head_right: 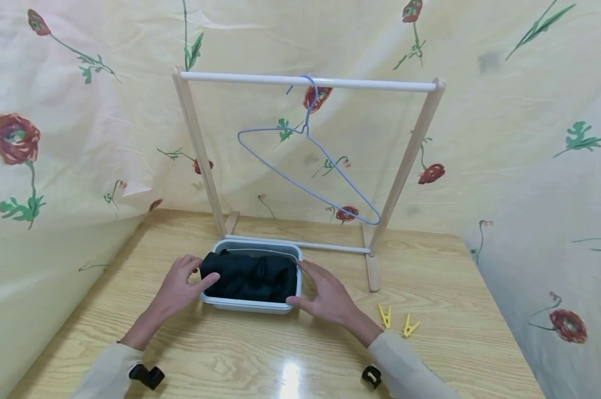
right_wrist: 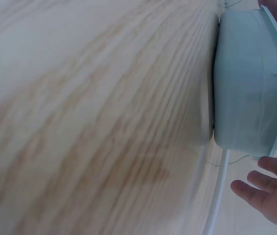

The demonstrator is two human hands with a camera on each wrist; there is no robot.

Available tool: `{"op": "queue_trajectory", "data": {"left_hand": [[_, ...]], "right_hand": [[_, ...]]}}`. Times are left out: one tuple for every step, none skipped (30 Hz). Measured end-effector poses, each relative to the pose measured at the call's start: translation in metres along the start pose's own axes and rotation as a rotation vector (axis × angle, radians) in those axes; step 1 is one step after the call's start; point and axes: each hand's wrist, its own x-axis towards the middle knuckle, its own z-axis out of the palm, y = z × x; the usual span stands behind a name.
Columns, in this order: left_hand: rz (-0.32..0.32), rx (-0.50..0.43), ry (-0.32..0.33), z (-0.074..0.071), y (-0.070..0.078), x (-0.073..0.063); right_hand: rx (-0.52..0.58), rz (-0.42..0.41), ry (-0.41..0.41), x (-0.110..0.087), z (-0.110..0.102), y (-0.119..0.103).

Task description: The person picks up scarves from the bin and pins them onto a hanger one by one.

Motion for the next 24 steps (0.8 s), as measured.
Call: {"op": "queue_trajectory", "data": {"left_hand": [[-0.005, -0.015, -0.005, 0.000, 0.001, 0.001], [-0.008, -0.033, -0.012, 0.001, 0.001, 0.001], [-0.011, -0.060, -0.021, 0.001, 0.002, 0.002], [-0.015, -0.085, -0.028, 0.001, 0.003, 0.002], [-0.017, -0.106, -0.034, 0.002, 0.004, 0.003], [-0.017, -0.132, -0.042, 0.002, 0.005, 0.003], [-0.015, -0.158, -0.053, 0.002, 0.006, 0.004], [-0.015, -0.178, -0.060, 0.003, 0.007, 0.004], [-0.015, -0.193, -0.066, 0.003, 0.008, 0.004], [-0.018, -0.198, -0.068, 0.003, 0.009, 0.005], [-0.018, -0.202, -0.070, 0.003, 0.010, 0.005], [-0.023, -0.215, -0.073, 0.003, 0.011, 0.005], [-0.030, -0.223, -0.077, 0.003, 0.012, 0.006], [-0.039, -0.231, -0.078, 0.003, 0.013, 0.006], [-0.047, -0.242, -0.083, 0.003, 0.015, 0.007], [-0.058, -0.253, -0.088, 0.004, 0.016, 0.007], [-0.067, -0.259, -0.093, 0.004, 0.017, 0.008], [-0.078, -0.266, -0.097, 0.004, 0.018, 0.009], [-0.090, -0.273, -0.101, 0.004, 0.019, 0.009], [-0.100, -0.275, -0.101, 0.005, 0.020, 0.010], [-0.108, -0.274, -0.100, 0.005, 0.020, 0.011], [-0.112, -0.276, -0.098, 0.005, 0.021, 0.011], [-0.113, -0.278, -0.096, 0.006, 0.022, 0.012], [-0.114, -0.285, -0.095, 0.006, 0.022, 0.012]], "right_hand": [[0.000, -0.003, -0.002, 0.000, 0.000, 0.000], [0.002, -0.007, -0.002, 0.000, 0.000, 0.000], [0.005, -0.010, -0.005, 0.000, 0.001, 0.000], [0.007, -0.009, -0.007, 0.000, 0.001, 0.000], [0.008, -0.009, -0.010, 0.000, 0.001, 0.000], [0.009, -0.007, -0.012, 0.000, 0.000, 0.000], [0.008, -0.006, -0.015, 0.000, 0.000, 0.000], [0.009, -0.004, -0.018, 0.000, 0.001, 0.000], [0.009, -0.002, -0.019, 0.000, 0.000, 0.000], [0.006, -0.002, -0.020, 0.000, 0.001, 0.000], [0.004, -0.003, -0.022, 0.000, 0.001, 0.000], [0.004, -0.003, -0.022, 0.000, 0.001, 0.000], [0.003, -0.004, -0.023, 0.000, 0.001, -0.001], [0.004, -0.003, -0.024, 0.001, 0.001, -0.001], [0.006, -0.002, -0.026, 0.001, 0.001, -0.001], [0.007, -0.001, -0.027, 0.001, 0.000, -0.001], [0.010, 0.000, -0.028, 0.001, 0.000, -0.001], [0.010, 0.002, -0.028, 0.001, 0.000, -0.001], [0.011, 0.003, -0.030, 0.001, 0.000, -0.001], [0.012, 0.006, -0.032, 0.001, 0.000, -0.001], [0.013, 0.007, -0.034, 0.001, 0.000, -0.001], [0.013, 0.009, -0.035, 0.001, 0.000, -0.001], [0.015, 0.011, -0.036, 0.001, 0.000, -0.001], [0.017, 0.014, -0.037, 0.001, 0.000, -0.001]]}}
